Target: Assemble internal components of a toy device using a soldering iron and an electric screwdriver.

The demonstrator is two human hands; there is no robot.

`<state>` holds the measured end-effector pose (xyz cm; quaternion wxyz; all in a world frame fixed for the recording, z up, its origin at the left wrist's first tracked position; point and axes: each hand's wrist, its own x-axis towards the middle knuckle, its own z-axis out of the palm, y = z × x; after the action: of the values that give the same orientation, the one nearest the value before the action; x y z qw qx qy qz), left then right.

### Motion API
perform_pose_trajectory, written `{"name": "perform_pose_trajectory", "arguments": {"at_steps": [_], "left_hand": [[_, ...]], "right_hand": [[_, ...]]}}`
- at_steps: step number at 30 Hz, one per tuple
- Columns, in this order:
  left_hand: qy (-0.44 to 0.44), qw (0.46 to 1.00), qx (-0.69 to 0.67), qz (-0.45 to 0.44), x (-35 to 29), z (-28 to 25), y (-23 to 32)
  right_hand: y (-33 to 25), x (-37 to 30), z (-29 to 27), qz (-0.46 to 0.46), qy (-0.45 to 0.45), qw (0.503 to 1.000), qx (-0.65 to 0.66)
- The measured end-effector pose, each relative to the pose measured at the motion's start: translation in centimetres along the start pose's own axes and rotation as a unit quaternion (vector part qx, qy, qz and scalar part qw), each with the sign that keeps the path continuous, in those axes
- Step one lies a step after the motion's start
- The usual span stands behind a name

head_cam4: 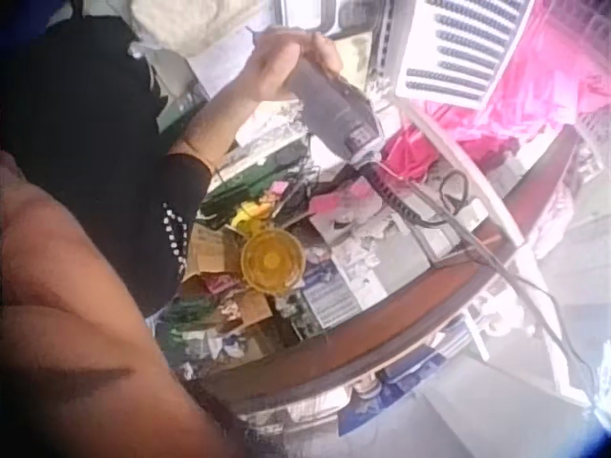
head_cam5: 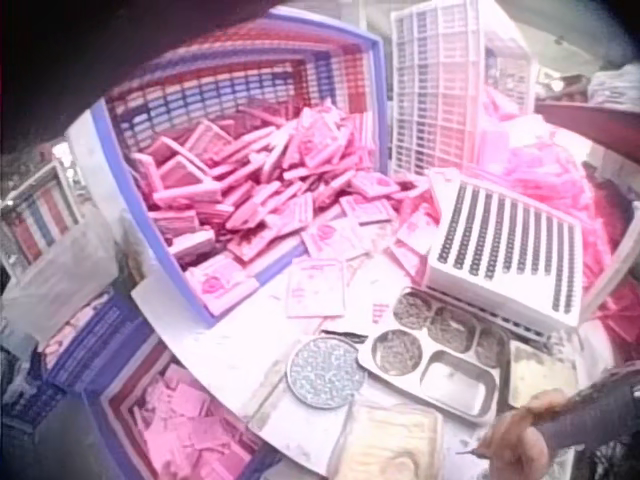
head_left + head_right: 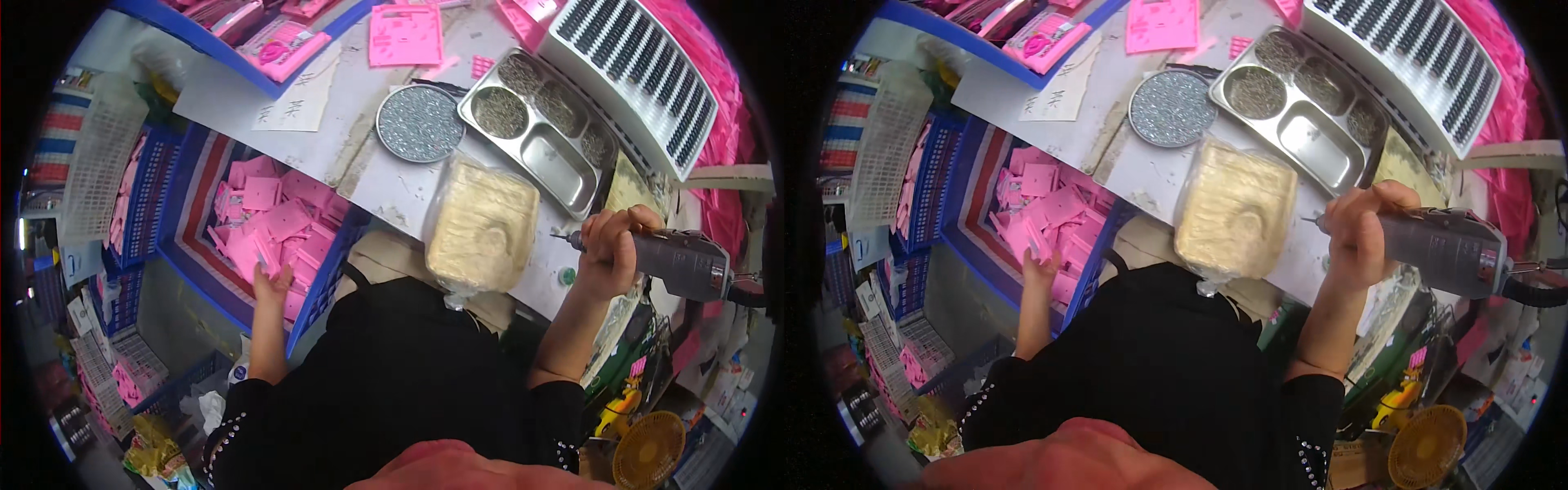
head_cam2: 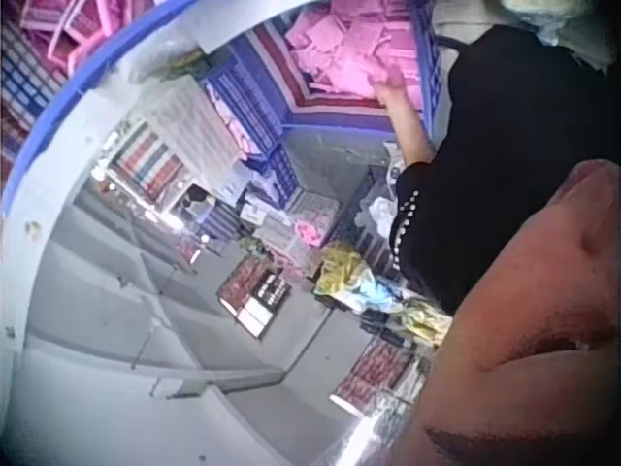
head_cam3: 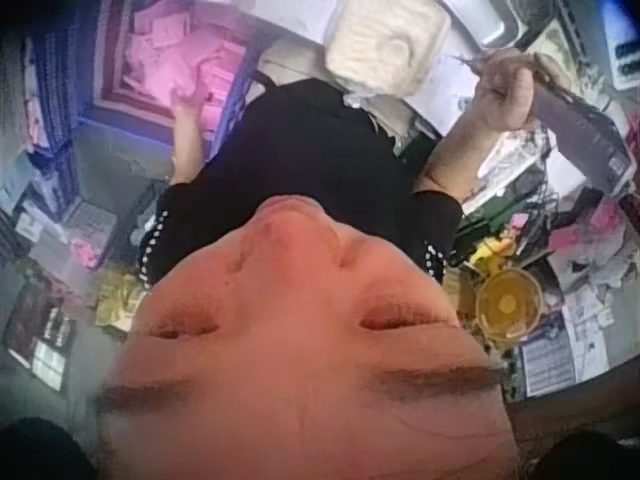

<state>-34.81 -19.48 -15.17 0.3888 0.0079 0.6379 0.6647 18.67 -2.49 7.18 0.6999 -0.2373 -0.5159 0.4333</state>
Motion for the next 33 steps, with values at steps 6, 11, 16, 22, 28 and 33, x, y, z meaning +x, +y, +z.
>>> {"name": "perform_pose_trajectory", "arguments": {"at_steps": [6,11,16,22,28,33], "left_hand": [[-0.224,0.654,0.412,0.593,-4.5,20.0,6.7],[0.017,0.444,0.592,0.672,5.0,37.2,12.9],[-0.12,0.452,0.792,0.392,11.8,44.0,17.5],[-0.121,0.701,0.408,0.572,7.4,40.9,27.7],[-0.494,0.855,-0.02,0.156,-6.0,36.0,15.9],[-0.501,0.855,-0.024,-0.131,-17.5,28.3,6.9]], "right_hand": [[0.4,1.1,0.0,0.034,0.007,0.999,-0.03],[0.5,2.3,0.0,0.077,0.038,0.993,-0.079],[-0.6,1.6,-2.0,0.076,0.04,0.986,-0.146],[-2.5,0.5,0.9,-0.186,0.143,0.852,-0.468],[1.6,-3.4,5.3,0.313,-0.128,0.936,-0.094],[7.0,-6.2,5.0,0.247,0.018,0.967,0.067]]}}
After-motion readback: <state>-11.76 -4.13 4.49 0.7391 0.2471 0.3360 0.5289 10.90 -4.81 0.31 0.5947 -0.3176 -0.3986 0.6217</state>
